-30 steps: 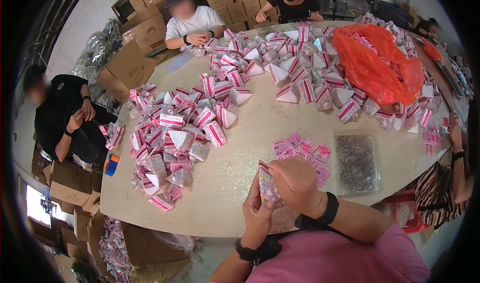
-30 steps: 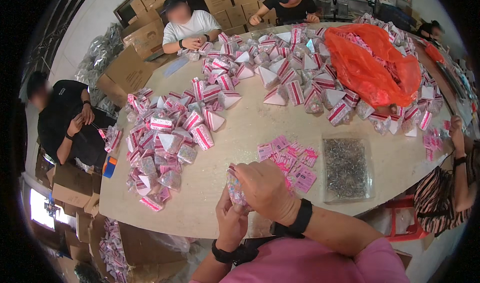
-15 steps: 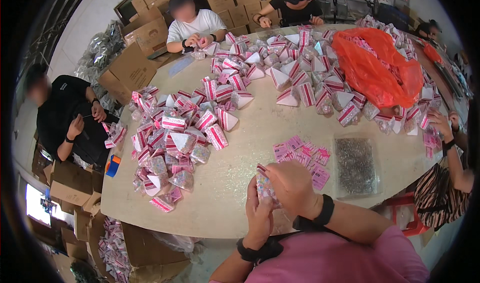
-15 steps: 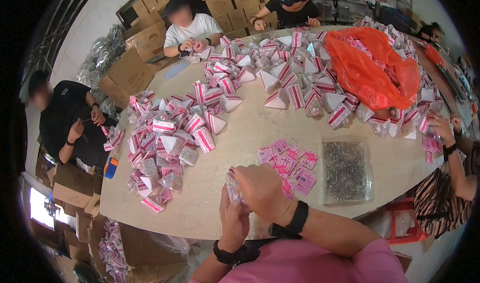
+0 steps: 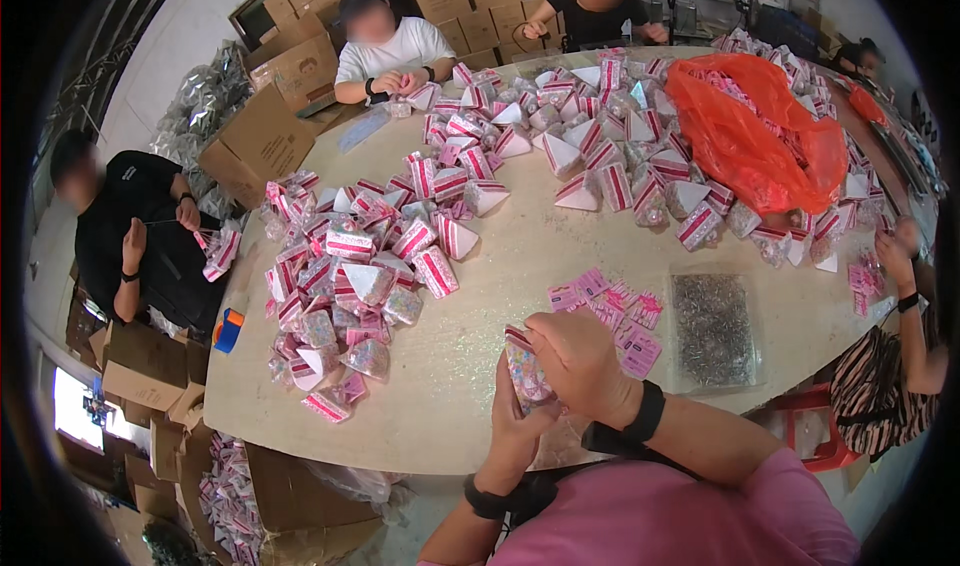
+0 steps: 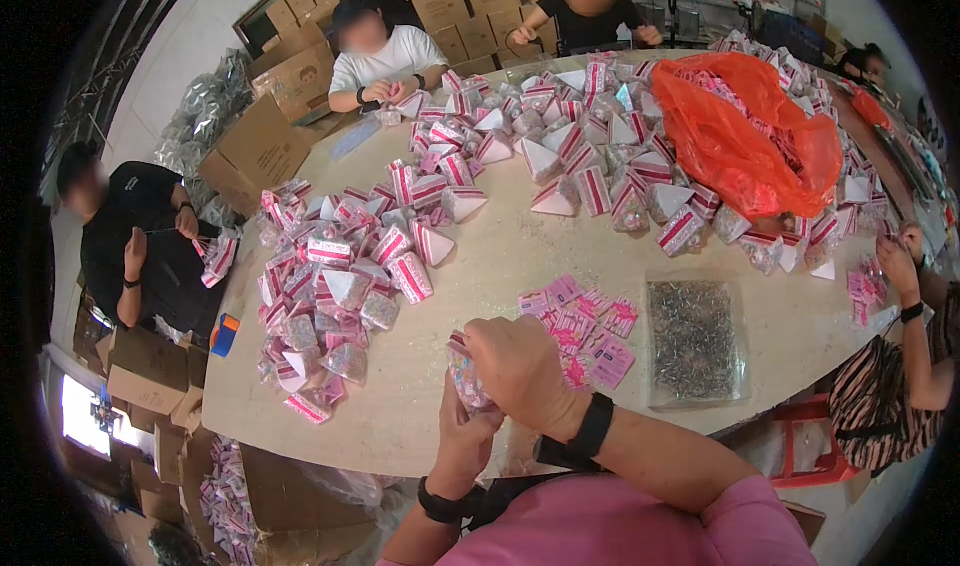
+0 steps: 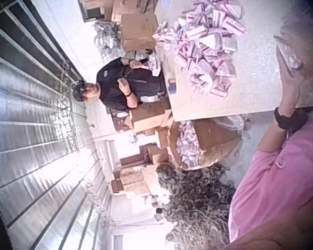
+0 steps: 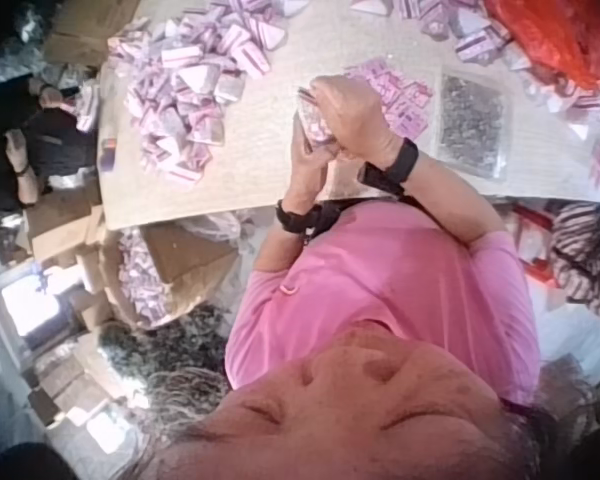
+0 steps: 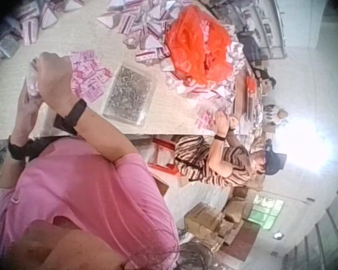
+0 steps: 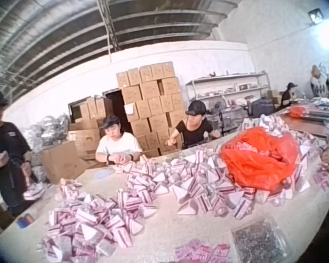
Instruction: Packing small pink packets and beads into triangular bags and larger cardboard containers in a production assembly line setting.
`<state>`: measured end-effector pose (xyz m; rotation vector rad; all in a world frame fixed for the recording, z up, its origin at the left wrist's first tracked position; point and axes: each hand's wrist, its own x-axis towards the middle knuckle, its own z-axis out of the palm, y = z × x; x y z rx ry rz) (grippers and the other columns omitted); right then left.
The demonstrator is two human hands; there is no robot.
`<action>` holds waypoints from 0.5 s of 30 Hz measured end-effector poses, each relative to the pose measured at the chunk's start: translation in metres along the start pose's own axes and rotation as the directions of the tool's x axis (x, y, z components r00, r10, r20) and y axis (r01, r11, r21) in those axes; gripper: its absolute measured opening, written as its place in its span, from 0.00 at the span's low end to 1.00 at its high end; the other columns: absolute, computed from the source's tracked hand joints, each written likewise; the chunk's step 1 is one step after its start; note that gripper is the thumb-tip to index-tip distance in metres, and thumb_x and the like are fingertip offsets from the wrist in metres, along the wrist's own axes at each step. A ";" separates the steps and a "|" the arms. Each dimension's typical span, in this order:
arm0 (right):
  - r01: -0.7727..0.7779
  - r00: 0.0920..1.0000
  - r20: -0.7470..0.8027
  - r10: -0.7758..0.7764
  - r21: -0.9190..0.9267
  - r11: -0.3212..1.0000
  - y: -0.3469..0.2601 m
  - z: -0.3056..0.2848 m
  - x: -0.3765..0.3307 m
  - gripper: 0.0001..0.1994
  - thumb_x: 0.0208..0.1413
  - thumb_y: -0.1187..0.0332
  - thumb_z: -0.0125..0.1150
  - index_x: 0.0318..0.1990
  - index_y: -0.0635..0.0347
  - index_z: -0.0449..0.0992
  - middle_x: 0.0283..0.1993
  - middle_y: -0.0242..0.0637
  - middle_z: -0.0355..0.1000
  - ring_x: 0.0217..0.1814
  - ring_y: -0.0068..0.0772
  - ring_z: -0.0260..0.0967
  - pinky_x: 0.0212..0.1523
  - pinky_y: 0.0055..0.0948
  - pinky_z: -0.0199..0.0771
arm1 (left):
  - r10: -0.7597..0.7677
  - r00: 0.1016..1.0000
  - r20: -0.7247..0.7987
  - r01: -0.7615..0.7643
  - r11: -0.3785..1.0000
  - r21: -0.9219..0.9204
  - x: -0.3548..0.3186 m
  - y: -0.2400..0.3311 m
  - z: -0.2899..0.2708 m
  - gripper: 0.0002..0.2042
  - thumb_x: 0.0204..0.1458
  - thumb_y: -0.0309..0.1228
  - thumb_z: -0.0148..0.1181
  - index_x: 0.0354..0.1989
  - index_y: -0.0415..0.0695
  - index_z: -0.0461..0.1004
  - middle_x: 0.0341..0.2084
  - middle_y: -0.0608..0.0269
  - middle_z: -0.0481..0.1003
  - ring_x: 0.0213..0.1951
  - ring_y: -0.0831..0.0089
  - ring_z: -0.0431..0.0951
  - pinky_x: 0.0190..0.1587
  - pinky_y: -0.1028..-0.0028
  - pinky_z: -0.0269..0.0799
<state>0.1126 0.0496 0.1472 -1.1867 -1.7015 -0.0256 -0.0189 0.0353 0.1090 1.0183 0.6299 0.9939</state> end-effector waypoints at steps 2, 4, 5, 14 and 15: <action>-0.008 1.000 -0.018 0.008 0.016 1.000 0.002 0.001 0.000 0.07 0.50 0.76 0.56 0.37 0.65 0.72 0.27 0.43 0.72 0.28 0.45 0.70 0.30 0.37 0.66 | -0.007 1.000 0.024 0.007 1.000 0.024 0.000 0.000 -0.002 0.40 0.40 0.17 0.52 0.66 0.41 0.43 0.54 0.59 0.61 0.55 0.69 0.66 0.54 0.70 0.67; -0.009 1.000 -0.025 0.010 0.030 1.000 0.003 0.002 0.000 0.07 0.49 0.76 0.56 0.37 0.65 0.72 0.27 0.43 0.72 0.28 0.45 0.70 0.30 0.37 0.66 | -0.022 1.000 0.022 0.024 0.998 -0.063 0.000 0.002 -0.003 0.40 0.41 0.17 0.53 0.66 0.40 0.43 0.54 0.59 0.61 0.55 0.69 0.65 0.55 0.70 0.66; -0.009 1.000 -0.025 0.009 0.033 0.999 0.003 0.003 0.000 0.07 0.49 0.76 0.57 0.37 0.65 0.73 0.27 0.43 0.72 0.28 0.45 0.70 0.30 0.38 0.66 | -0.030 0.999 0.021 0.032 0.994 -0.107 0.000 0.002 -0.003 0.41 0.41 0.17 0.54 0.66 0.40 0.42 0.54 0.59 0.61 0.56 0.69 0.65 0.56 0.69 0.65; 0.077 0.976 0.199 -0.085 0.047 0.996 0.002 -0.022 0.002 0.08 0.47 0.74 0.59 0.37 0.62 0.73 0.28 0.40 0.72 0.29 0.41 0.70 0.29 0.37 0.64 | 0.116 0.983 -0.141 -0.118 0.993 0.001 0.002 -0.004 -0.016 0.42 0.42 0.21 0.66 0.64 0.39 0.46 0.53 0.59 0.61 0.54 0.69 0.65 0.57 0.69 0.63; 0.099 0.959 0.259 -0.113 0.065 0.993 0.001 -0.027 0.000 0.08 0.46 0.74 0.59 0.37 0.61 0.73 0.27 0.39 0.72 0.28 0.40 0.70 0.29 0.37 0.63 | 0.145 0.978 -0.153 -0.142 0.989 0.031 0.003 -0.004 -0.017 0.42 0.42 0.21 0.66 0.64 0.39 0.46 0.53 0.59 0.61 0.54 0.69 0.65 0.58 0.69 0.63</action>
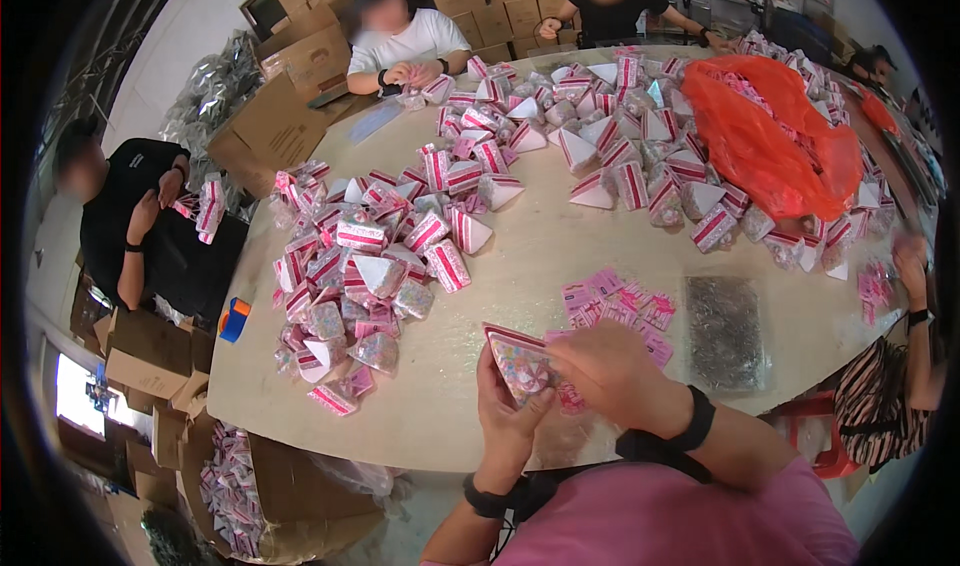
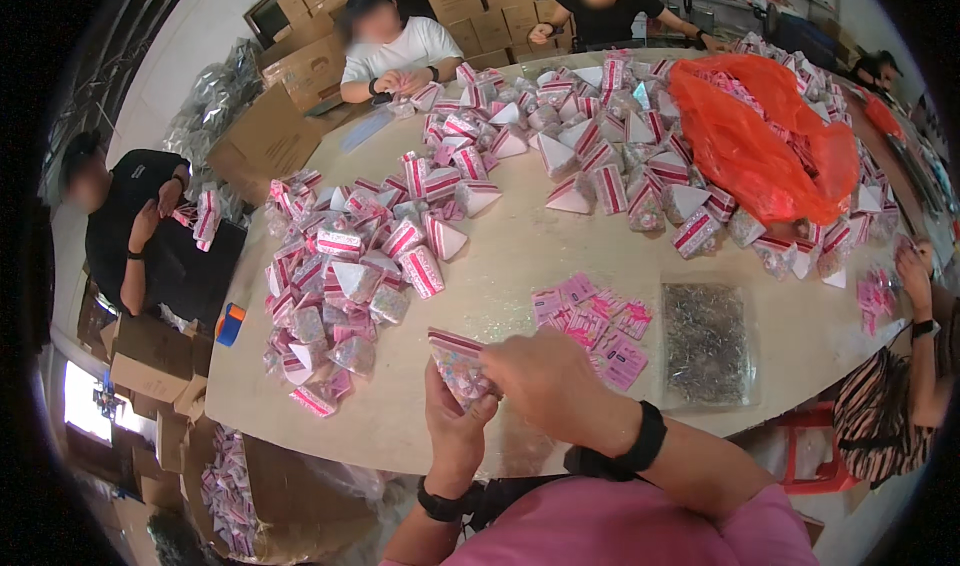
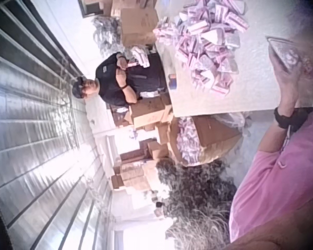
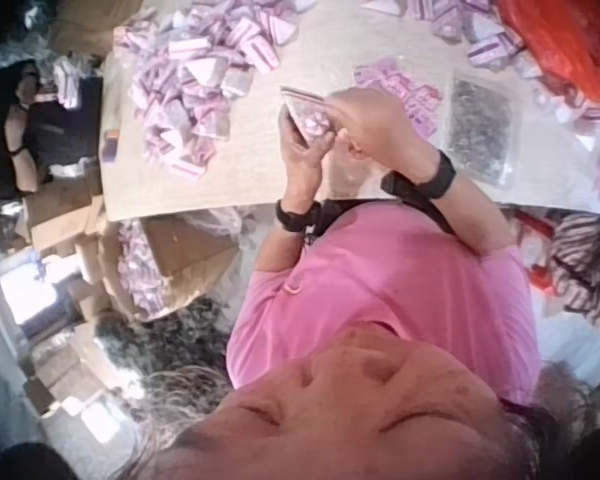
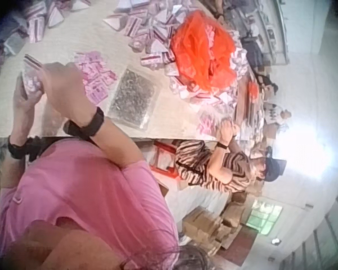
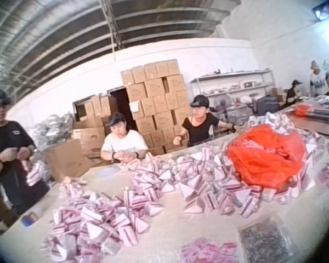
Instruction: Packing small pink packets and beads into triangular bags and larger cardboard containers in a production assembly line setting.
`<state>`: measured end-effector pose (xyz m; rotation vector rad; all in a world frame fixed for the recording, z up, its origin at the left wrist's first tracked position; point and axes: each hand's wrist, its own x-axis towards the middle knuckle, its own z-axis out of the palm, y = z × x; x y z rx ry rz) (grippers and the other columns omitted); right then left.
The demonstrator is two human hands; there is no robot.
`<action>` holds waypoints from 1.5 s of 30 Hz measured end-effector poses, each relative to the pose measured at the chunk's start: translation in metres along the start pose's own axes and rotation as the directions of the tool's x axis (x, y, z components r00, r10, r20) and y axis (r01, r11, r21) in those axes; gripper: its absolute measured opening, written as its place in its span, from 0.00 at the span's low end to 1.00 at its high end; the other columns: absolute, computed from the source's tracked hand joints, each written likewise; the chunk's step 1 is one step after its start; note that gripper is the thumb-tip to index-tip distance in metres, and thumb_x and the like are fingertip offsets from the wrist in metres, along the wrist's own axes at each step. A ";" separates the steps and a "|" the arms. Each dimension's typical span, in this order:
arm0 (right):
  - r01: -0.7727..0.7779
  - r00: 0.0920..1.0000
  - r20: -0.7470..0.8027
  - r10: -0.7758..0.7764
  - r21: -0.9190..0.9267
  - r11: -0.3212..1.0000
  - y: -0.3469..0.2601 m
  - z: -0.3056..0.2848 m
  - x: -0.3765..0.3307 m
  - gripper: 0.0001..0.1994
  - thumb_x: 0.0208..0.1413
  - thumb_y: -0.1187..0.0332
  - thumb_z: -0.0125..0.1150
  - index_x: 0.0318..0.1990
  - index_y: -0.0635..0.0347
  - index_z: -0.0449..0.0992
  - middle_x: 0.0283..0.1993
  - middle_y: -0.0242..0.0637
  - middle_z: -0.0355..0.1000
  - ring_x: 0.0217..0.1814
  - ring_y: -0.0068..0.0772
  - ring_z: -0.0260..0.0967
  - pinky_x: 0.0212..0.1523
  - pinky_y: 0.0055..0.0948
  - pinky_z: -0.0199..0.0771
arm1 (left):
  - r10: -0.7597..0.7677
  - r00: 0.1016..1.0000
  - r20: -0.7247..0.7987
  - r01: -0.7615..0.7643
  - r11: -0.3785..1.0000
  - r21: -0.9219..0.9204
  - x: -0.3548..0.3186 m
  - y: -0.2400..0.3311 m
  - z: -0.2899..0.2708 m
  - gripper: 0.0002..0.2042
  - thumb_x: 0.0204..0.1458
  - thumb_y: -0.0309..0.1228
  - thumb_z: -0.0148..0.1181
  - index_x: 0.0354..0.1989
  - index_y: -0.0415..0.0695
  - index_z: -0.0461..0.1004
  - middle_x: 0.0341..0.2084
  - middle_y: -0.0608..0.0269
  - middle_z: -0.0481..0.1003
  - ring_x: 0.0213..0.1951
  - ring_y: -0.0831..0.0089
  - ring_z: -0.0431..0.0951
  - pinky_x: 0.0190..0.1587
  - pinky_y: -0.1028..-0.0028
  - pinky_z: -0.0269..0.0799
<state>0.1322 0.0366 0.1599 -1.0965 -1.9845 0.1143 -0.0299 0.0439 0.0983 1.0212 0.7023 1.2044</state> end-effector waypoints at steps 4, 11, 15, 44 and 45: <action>-0.007 0.995 0.098 0.009 -0.017 1.000 -0.011 0.002 -0.009 0.07 0.45 0.73 0.60 0.33 0.59 0.71 0.22 0.34 0.68 0.24 0.37 0.67 0.27 0.36 0.61 | 0.092 0.995 -0.034 -0.089 0.993 0.078 0.003 -0.001 -0.004 0.42 0.42 0.19 0.66 0.64 0.38 0.45 0.53 0.58 0.60 0.55 0.68 0.65 0.58 0.68 0.62; -0.034 0.994 0.107 0.037 -0.028 0.999 -0.013 0.005 -0.013 0.06 0.43 0.73 0.60 0.29 0.57 0.69 0.20 0.33 0.66 0.23 0.37 0.66 0.27 0.35 0.60 | 0.159 0.985 -0.074 -0.147 0.978 0.145 0.002 0.006 0.007 0.43 0.42 0.20 0.67 0.65 0.38 0.44 0.54 0.58 0.60 0.55 0.68 0.65 0.58 0.68 0.63; -0.058 0.992 0.111 0.061 -0.029 0.998 -0.014 0.005 -0.014 0.06 0.43 0.73 0.60 0.27 0.57 0.68 0.21 0.33 0.66 0.23 0.37 0.66 0.27 0.36 0.60 | 0.185 0.981 -0.063 -0.170 0.967 0.189 0.002 0.006 0.008 0.43 0.43 0.21 0.67 0.65 0.39 0.44 0.53 0.58 0.60 0.54 0.68 0.65 0.57 0.68 0.63; -0.080 0.968 0.230 0.103 -0.106 0.991 -0.016 -0.001 -0.015 0.05 0.44 0.72 0.56 0.30 0.60 0.70 0.24 0.38 0.69 0.25 0.41 0.70 0.29 0.38 0.65 | 0.276 0.960 -0.043 -0.228 0.864 0.449 0.002 -0.002 0.002 0.42 0.43 0.24 0.67 0.64 0.37 0.45 0.53 0.55 0.58 0.54 0.68 0.63 0.56 0.68 0.62; -0.083 0.966 0.235 0.108 -0.112 0.990 -0.016 -0.001 -0.015 0.05 0.44 0.72 0.56 0.30 0.60 0.70 0.24 0.37 0.69 0.25 0.41 0.70 0.29 0.38 0.65 | 0.297 0.954 -0.038 -0.240 0.834 0.497 0.002 -0.002 0.001 0.41 0.43 0.23 0.66 0.64 0.36 0.46 0.52 0.53 0.59 0.53 0.66 0.63 0.55 0.67 0.62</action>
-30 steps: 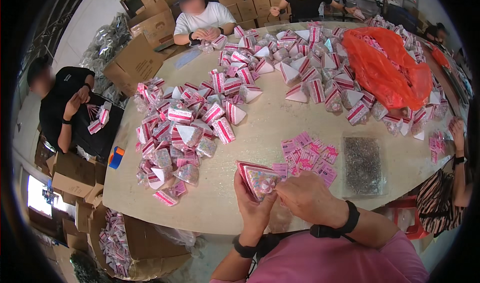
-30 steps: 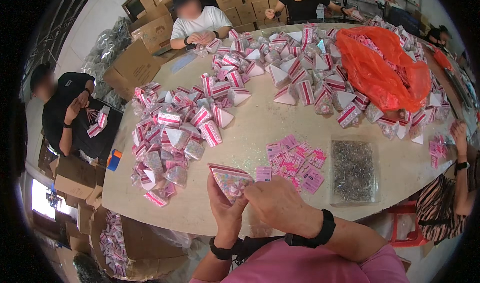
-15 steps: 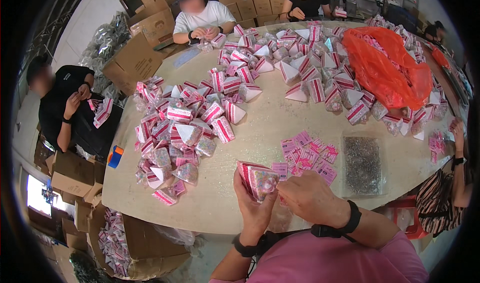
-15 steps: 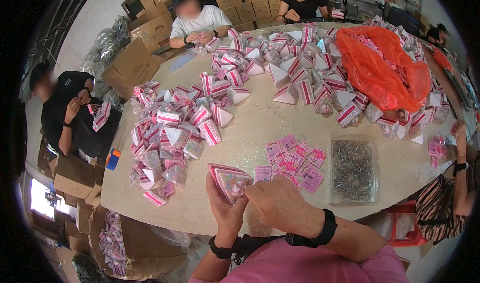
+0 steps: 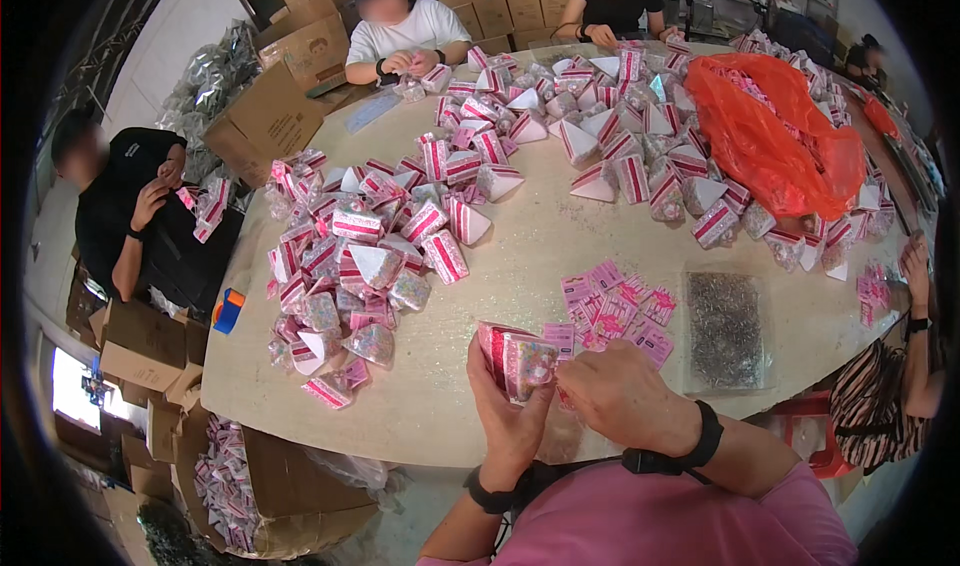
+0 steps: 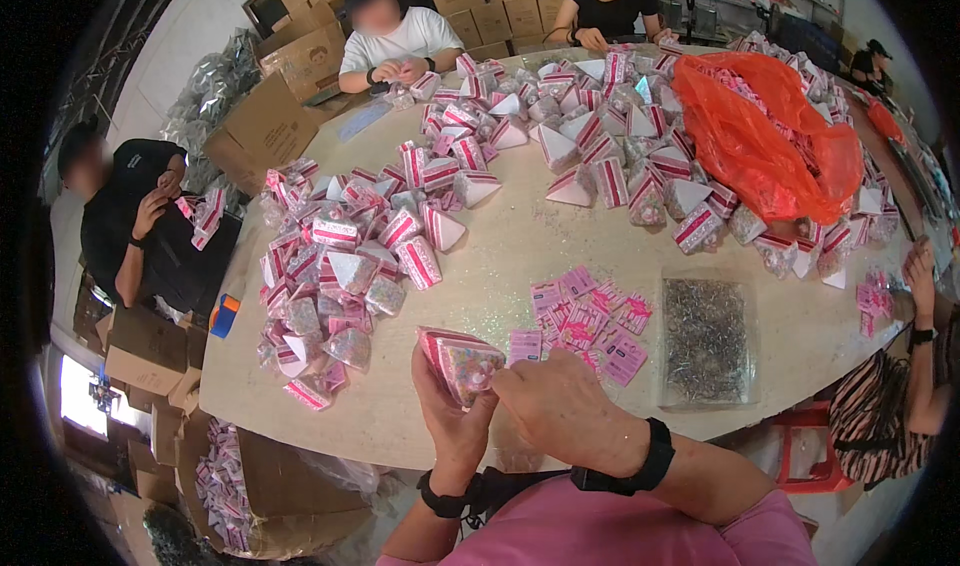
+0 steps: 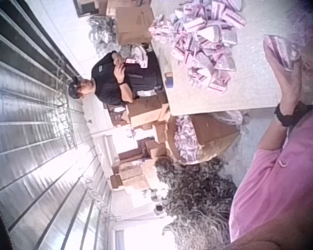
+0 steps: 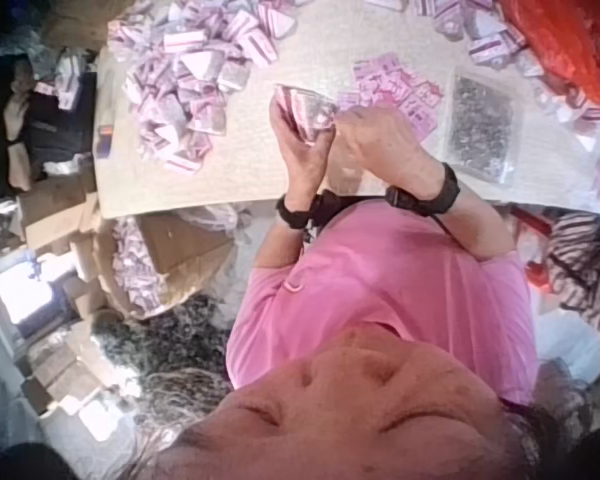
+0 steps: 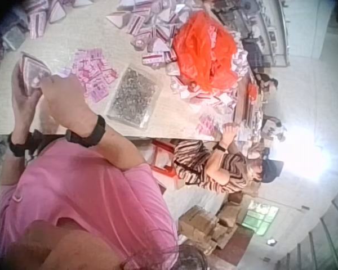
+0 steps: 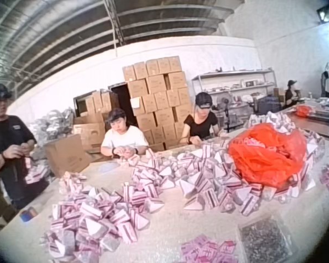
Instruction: Packing small pink packets and beads into triangular bags and larger cardboard containers in a production assembly line setting.
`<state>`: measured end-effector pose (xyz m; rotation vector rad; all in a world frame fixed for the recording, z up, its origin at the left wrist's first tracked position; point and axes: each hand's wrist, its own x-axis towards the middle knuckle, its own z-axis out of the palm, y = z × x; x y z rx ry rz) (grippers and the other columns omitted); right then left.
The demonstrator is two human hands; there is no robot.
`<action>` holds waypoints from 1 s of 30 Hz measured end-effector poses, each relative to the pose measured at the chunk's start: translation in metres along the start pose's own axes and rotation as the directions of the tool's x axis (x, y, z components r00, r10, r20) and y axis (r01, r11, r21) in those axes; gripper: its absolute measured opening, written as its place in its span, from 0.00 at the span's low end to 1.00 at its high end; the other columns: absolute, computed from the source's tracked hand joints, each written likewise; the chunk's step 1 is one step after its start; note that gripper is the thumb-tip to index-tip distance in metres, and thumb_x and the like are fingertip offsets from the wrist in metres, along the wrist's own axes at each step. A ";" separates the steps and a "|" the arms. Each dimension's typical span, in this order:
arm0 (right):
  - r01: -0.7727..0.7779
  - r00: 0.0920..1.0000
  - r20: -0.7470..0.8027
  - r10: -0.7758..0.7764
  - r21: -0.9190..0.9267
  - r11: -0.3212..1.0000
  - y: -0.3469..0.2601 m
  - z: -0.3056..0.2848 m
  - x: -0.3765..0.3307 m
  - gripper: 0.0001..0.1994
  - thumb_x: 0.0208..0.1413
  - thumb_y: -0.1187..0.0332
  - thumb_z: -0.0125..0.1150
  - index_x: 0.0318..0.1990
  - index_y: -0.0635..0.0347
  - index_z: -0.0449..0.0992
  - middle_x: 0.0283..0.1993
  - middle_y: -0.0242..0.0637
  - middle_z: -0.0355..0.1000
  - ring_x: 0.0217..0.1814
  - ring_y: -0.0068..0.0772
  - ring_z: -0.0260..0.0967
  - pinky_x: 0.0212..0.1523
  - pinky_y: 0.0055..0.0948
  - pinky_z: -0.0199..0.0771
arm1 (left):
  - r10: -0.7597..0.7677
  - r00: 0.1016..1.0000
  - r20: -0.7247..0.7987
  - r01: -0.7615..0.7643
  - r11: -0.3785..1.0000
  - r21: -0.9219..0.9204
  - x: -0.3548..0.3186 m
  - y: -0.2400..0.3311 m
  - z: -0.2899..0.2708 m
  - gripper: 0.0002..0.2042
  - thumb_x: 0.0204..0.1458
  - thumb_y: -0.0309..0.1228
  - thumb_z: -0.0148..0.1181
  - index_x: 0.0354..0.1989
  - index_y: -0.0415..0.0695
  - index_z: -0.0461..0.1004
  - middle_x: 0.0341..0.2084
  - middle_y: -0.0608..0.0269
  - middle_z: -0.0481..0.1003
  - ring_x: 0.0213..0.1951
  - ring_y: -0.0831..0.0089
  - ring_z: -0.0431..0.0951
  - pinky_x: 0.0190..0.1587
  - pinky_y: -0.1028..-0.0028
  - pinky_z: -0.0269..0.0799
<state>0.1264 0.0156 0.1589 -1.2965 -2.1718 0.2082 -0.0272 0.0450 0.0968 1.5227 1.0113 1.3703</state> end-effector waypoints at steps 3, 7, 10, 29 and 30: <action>-0.022 0.998 0.065 0.024 -0.038 0.999 -0.001 -0.001 0.000 0.05 0.43 0.73 0.55 0.30 0.60 0.71 0.24 0.37 0.69 0.26 0.40 0.70 0.30 0.37 0.66 | 0.089 0.996 -0.006 -0.086 0.977 0.193 -0.001 0.000 -0.002 0.41 0.41 0.22 0.65 0.63 0.33 0.47 0.50 0.48 0.60 0.50 0.60 0.64 0.53 0.65 0.62; 0.010 0.999 -0.043 -0.012 -0.031 0.999 -0.001 0.003 0.000 0.04 0.42 0.74 0.57 0.25 0.58 0.68 0.20 0.36 0.66 0.23 0.40 0.67 0.26 0.37 0.63 | 0.203 0.979 0.031 -0.197 0.884 0.424 -0.001 0.003 -0.005 0.42 0.40 0.19 0.65 0.64 0.34 0.46 0.50 0.49 0.60 0.49 0.61 0.66 0.52 0.67 0.64; 0.001 0.999 -0.051 -0.003 -0.029 1.000 -0.001 0.003 0.000 0.04 0.42 0.74 0.57 0.24 0.58 0.68 0.20 0.36 0.66 0.23 0.40 0.67 0.25 0.37 0.63 | 0.188 0.981 0.046 -0.189 0.878 0.439 -0.002 0.005 -0.006 0.42 0.40 0.19 0.65 0.64 0.36 0.46 0.52 0.52 0.59 0.51 0.64 0.66 0.53 0.68 0.64; -0.044 0.983 0.174 0.058 -0.083 0.996 0.000 -0.010 0.005 0.06 0.45 0.71 0.55 0.32 0.62 0.73 0.25 0.40 0.73 0.27 0.41 0.74 0.27 0.38 0.70 | 0.072 0.978 0.197 -0.161 0.858 0.488 0.006 0.019 -0.010 0.43 0.38 0.25 0.69 0.63 0.34 0.50 0.45 0.47 0.66 0.47 0.59 0.69 0.50 0.66 0.66; -0.052 0.985 0.163 0.060 -0.055 0.997 0.002 -0.010 0.005 0.06 0.45 0.71 0.55 0.32 0.62 0.74 0.24 0.41 0.73 0.27 0.42 0.74 0.27 0.39 0.70 | 0.022 0.985 0.171 -0.089 0.915 0.394 0.005 0.018 -0.010 0.42 0.38 0.25 0.69 0.62 0.35 0.51 0.45 0.48 0.66 0.47 0.60 0.69 0.50 0.66 0.66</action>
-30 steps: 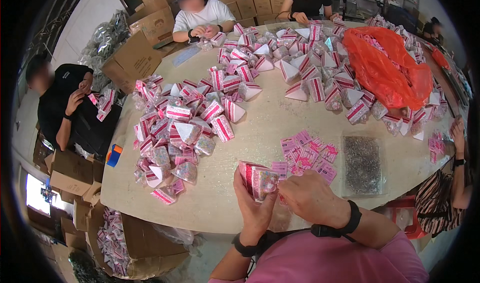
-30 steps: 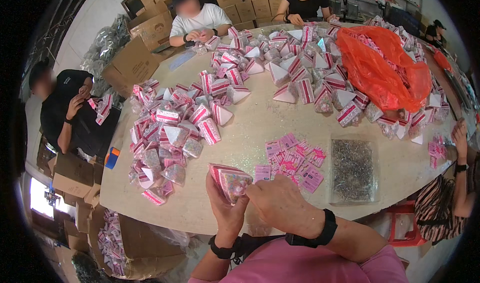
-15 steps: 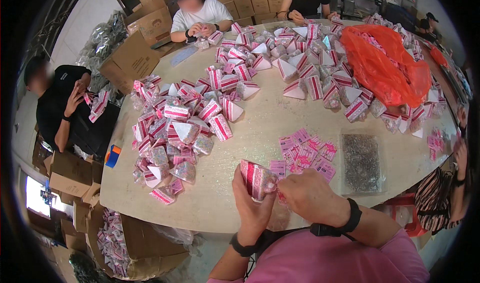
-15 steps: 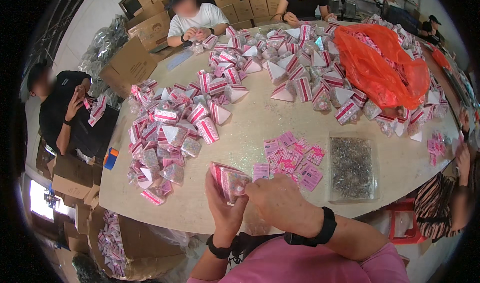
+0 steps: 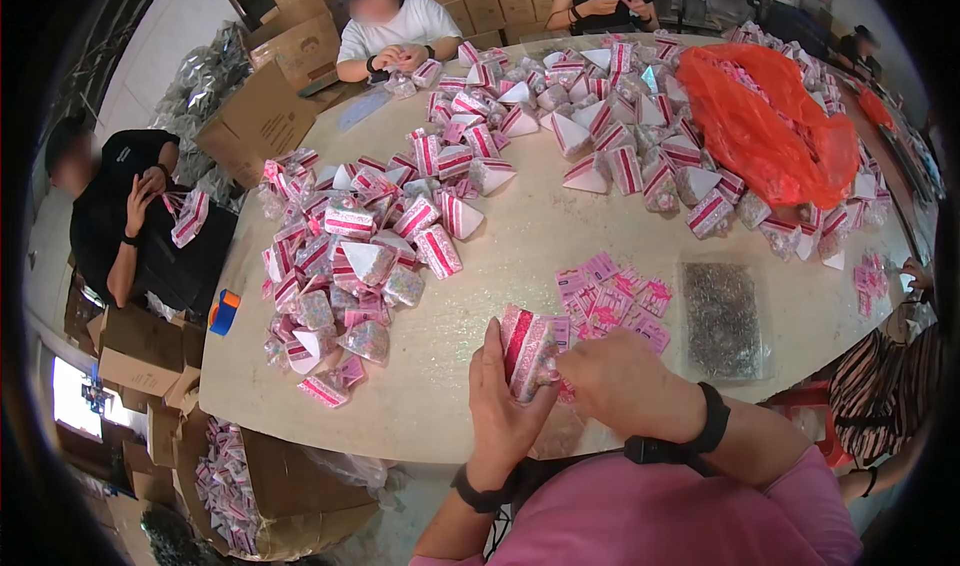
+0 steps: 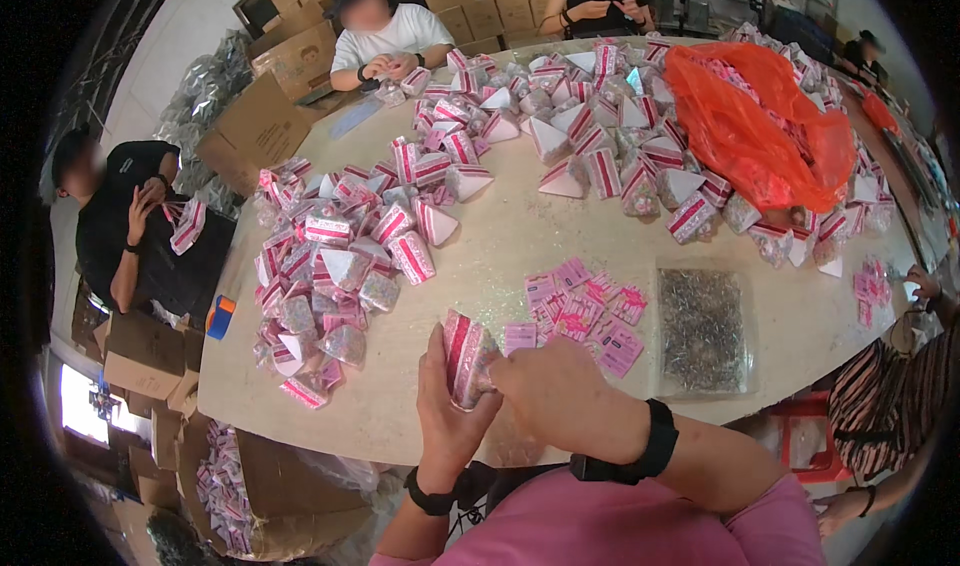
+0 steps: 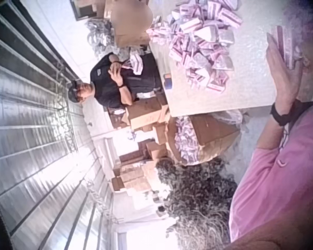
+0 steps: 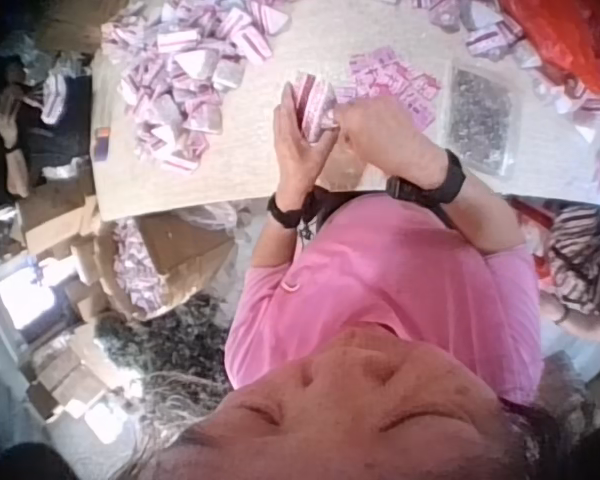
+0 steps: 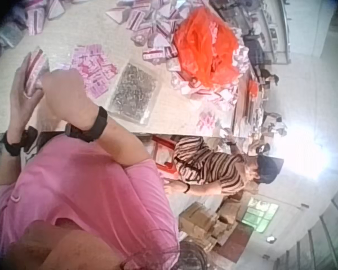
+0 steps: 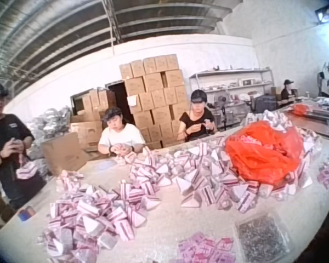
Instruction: Packing small pink packets and beads into triangular bags and larger cardboard containers in a production assembly line setting.
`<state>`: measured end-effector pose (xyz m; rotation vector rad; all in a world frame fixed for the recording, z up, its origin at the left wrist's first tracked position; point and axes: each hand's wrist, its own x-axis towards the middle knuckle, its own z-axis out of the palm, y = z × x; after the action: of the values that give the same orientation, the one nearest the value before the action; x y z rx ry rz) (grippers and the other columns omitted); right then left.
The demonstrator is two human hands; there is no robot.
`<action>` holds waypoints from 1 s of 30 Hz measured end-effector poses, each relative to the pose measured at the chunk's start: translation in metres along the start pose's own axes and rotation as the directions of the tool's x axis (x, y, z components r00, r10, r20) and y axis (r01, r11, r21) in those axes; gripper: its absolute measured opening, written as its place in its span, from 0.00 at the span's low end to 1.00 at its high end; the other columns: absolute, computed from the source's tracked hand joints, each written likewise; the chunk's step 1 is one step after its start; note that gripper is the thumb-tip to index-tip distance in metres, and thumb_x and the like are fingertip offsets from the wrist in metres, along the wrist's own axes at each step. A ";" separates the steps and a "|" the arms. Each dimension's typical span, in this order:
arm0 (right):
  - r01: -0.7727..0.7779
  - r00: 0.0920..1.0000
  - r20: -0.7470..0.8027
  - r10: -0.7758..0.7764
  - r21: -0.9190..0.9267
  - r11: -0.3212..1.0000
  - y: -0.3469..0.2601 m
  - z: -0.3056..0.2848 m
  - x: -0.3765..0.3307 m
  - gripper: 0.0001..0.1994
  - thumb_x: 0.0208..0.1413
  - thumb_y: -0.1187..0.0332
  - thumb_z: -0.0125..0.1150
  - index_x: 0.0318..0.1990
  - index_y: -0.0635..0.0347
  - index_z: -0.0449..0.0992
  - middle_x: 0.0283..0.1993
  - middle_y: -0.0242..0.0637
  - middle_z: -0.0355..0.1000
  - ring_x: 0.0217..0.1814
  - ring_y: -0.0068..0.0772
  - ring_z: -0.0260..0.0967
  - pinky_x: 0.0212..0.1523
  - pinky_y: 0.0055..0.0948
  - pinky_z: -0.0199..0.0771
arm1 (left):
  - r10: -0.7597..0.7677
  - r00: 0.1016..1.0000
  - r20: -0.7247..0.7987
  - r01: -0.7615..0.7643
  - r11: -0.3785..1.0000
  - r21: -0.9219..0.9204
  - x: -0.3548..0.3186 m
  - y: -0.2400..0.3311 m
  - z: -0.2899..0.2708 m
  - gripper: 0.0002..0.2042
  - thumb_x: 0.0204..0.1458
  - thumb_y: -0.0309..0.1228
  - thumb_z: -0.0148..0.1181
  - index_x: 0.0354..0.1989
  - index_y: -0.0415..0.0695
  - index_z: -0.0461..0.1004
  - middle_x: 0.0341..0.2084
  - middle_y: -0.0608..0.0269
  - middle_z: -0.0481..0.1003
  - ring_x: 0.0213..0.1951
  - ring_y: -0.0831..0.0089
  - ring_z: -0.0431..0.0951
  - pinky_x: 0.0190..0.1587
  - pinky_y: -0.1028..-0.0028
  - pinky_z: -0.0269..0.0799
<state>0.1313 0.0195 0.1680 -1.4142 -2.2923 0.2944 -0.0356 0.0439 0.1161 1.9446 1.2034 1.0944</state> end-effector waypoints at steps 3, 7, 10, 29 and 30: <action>-0.073 0.995 0.068 0.067 0.093 0.993 0.001 -0.006 0.005 0.06 0.45 0.71 0.55 0.30 0.63 0.74 0.24 0.44 0.72 0.28 0.48 0.72 0.28 0.43 0.70 | -0.124 0.991 0.046 0.132 0.953 -0.272 -0.002 -0.009 0.004 0.40 0.38 0.25 0.68 0.61 0.35 0.53 0.46 0.51 0.67 0.47 0.64 0.70 0.51 0.68 0.67; -0.061 0.992 0.121 0.045 0.139 0.988 0.003 -0.018 0.011 0.05 0.44 0.72 0.56 0.27 0.64 0.74 0.25 0.47 0.72 0.29 0.52 0.72 0.29 0.47 0.69 | -0.158 0.970 0.184 0.222 0.887 -0.405 0.002 -0.013 0.000 0.37 0.39 0.26 0.68 0.59 0.36 0.54 0.49 0.53 0.66 0.50 0.67 0.70 0.52 0.70 0.67; -0.039 0.989 0.146 0.019 0.137 0.990 0.005 -0.021 0.015 0.05 0.43 0.72 0.57 0.27 0.65 0.74 0.25 0.49 0.72 0.29 0.53 0.72 0.28 0.47 0.69 | -0.185 0.953 0.241 0.283 0.829 -0.482 0.004 -0.008 -0.002 0.36 0.40 0.26 0.68 0.59 0.36 0.56 0.51 0.52 0.66 0.51 0.68 0.69 0.53 0.70 0.66; -0.085 0.992 0.101 0.069 0.166 0.982 0.004 -0.020 0.015 0.06 0.47 0.70 0.57 0.29 0.65 0.72 0.25 0.50 0.72 0.31 0.54 0.72 0.29 0.47 0.69 | -0.217 0.956 0.196 0.288 0.819 -0.497 0.004 -0.010 0.004 0.34 0.44 0.26 0.64 0.60 0.34 0.55 0.53 0.51 0.64 0.53 0.67 0.68 0.54 0.70 0.66; -0.090 0.992 0.105 0.074 0.165 0.982 0.005 -0.020 0.015 0.06 0.47 0.70 0.57 0.29 0.65 0.72 0.25 0.50 0.72 0.31 0.54 0.72 0.29 0.47 0.69 | -0.205 0.960 0.192 0.272 0.845 -0.460 0.004 -0.011 0.004 0.34 0.44 0.26 0.64 0.61 0.34 0.55 0.53 0.51 0.65 0.53 0.67 0.68 0.54 0.70 0.66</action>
<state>0.1381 0.0343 0.1872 -1.4379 -2.2285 0.5827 -0.0357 0.0522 0.1061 1.4172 0.9524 0.9958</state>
